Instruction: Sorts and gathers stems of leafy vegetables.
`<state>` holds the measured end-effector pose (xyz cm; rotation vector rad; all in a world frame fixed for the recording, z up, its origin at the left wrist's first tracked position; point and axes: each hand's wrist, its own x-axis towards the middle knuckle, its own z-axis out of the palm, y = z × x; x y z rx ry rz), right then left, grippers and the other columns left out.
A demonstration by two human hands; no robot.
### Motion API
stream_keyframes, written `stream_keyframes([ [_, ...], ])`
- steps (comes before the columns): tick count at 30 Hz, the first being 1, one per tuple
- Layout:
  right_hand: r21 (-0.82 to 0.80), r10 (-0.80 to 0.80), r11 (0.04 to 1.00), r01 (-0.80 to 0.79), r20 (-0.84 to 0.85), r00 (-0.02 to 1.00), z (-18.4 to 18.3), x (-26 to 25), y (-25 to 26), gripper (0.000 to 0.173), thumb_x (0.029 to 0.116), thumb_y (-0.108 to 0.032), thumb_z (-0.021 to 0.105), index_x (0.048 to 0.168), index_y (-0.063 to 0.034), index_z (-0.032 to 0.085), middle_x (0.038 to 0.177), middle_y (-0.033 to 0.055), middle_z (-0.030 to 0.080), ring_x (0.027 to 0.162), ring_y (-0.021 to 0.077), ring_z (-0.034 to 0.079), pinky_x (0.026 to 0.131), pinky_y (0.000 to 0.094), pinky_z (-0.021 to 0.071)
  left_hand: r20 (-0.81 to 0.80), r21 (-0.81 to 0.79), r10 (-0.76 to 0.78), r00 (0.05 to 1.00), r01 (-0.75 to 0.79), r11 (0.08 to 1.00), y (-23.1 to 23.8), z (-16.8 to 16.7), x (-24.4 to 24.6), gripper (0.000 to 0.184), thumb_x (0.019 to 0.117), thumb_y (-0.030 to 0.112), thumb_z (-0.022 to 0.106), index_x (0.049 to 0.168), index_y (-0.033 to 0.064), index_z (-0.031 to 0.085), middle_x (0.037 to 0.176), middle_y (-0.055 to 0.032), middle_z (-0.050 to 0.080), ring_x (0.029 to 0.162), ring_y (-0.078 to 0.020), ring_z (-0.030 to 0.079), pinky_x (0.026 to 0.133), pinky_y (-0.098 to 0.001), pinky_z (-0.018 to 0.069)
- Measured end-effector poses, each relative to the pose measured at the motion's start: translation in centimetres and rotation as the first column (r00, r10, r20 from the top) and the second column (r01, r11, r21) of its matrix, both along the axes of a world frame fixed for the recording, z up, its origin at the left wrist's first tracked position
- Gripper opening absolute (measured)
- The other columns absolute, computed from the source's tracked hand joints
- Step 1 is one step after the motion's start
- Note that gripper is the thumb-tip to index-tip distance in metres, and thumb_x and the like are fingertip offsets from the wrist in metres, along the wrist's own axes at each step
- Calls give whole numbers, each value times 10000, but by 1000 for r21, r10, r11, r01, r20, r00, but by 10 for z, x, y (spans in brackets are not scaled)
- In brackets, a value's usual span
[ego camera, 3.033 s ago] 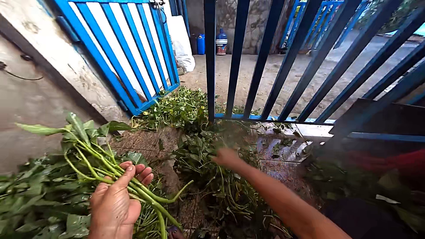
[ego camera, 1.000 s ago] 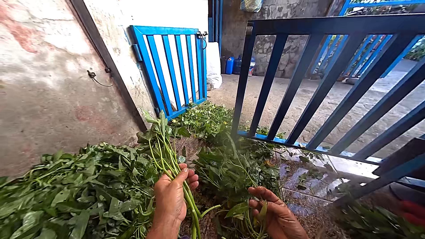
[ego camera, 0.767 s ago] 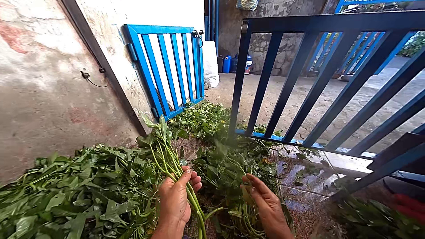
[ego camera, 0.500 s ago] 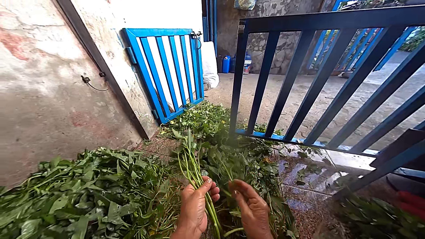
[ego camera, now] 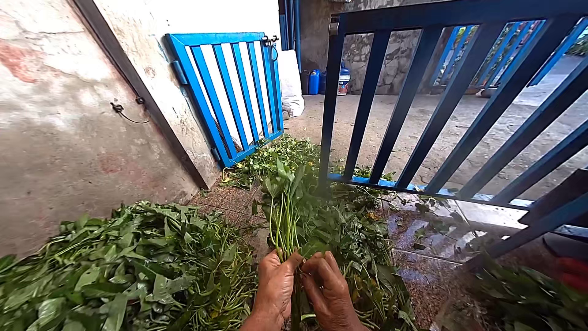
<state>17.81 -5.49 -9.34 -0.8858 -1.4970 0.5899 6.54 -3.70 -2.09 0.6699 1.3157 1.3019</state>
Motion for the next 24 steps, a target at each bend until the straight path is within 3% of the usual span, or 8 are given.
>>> stream_keyframes([
  [5, 152, 5, 987, -58, 326, 945, -17, 20, -25, 64, 987, -65, 617, 959, -36, 667, 1062, 126, 686, 998, 173, 698, 852, 275, 611, -7, 40, 219, 976, -219, 975, 19, 10, -19, 105, 985, 16, 648, 967, -73, 594, 679, -129, 654, 531, -188, 644, 523, -309, 586],
  [9, 150, -33, 988, -42, 469, 883, -45, 50, -60, 54, 983, -62, 635, 966, -38, 681, 963, 124, 706, 922, 186, 713, 837, 279, 604, -27, 111, 332, 943, -327, 938, 21, 10, -29, 71, 982, -16, 635, 956, -75, 605, 674, -128, 645, 516, -185, 630, 502, -289, 572],
  [11, 1, 103, 993, -121, 524, 846, -70, 73, -77, 100, 987, -56, 623, 975, 3, 702, 979, 166, 729, 921, 247, 738, 834, 352, 622, -61, 176, 352, 934, -337, 925, 22, 12, -37, 58, 981, -18, 633, 961, -68, 610, 682, -119, 658, 523, -177, 640, 512, -288, 578],
  [13, -350, 379, 916, -197, 592, 711, -99, 100, -88, 142, 987, -94, 618, 999, 14, 709, 1023, 201, 712, 972, 342, 717, 872, 470, 601, -84, 214, 353, 932, -329, 920, 24, 18, -50, 56, 979, -4, 644, 964, -50, 616, 703, -110, 672, 543, -176, 651, 530, -299, 587],
  [15, -771, 715, 629, -100, 522, 465, -114, 124, -89, 318, 959, -201, 694, 1217, -19, 721, 1333, 276, 626, 1280, 491, 554, 1065, 633, 454, -99, 226, 343, 934, -314, 922, 24, 23, -58, 58, 978, 21, 656, 989, -27, 626, 729, -92, 681, 557, -167, 661, 531, -300, 593],
  [17, -881, 830, 469, 67, 466, 308, -118, 130, -81, 382, 946, -260, 714, 1295, -104, 716, 1471, 276, 530, 1375, 537, 444, 1073, 703, 407, -91, 243, 367, 926, -337, 910, 22, 26, -60, 63, 980, 34, 660, 1017, -10, 637, 748, -77, 691, 574, -166, 674, 543, -313, 605],
  [21, -767, 541, 537, 350, 632, 555, -102, 111, -35, 349, 1033, -302, 531, 1211, -46, 688, 1245, 217, 669, 1144, 404, 662, 948, 618, 530, -33, 250, 457, 889, -436, 865, 22, 35, -63, 81, 987, 59, 658, 1046, 20, 620, 766, -65, 698, 617, -175, 707, 581, -334, 634],
  [24, -713, 381, 400, 576, 701, 603, -123, 105, 7, 441, 1025, -393, 549, 1301, -62, 642, 1371, 205, 598, 1266, 391, 594, 1003, 580, 515, 17, 207, 436, 900, -430, 879, 22, 35, -62, 100, 1006, 74, 633, 1077, 13, 599, 788, -90, 712, 645, -206, 728, 596, -360, 644],
])
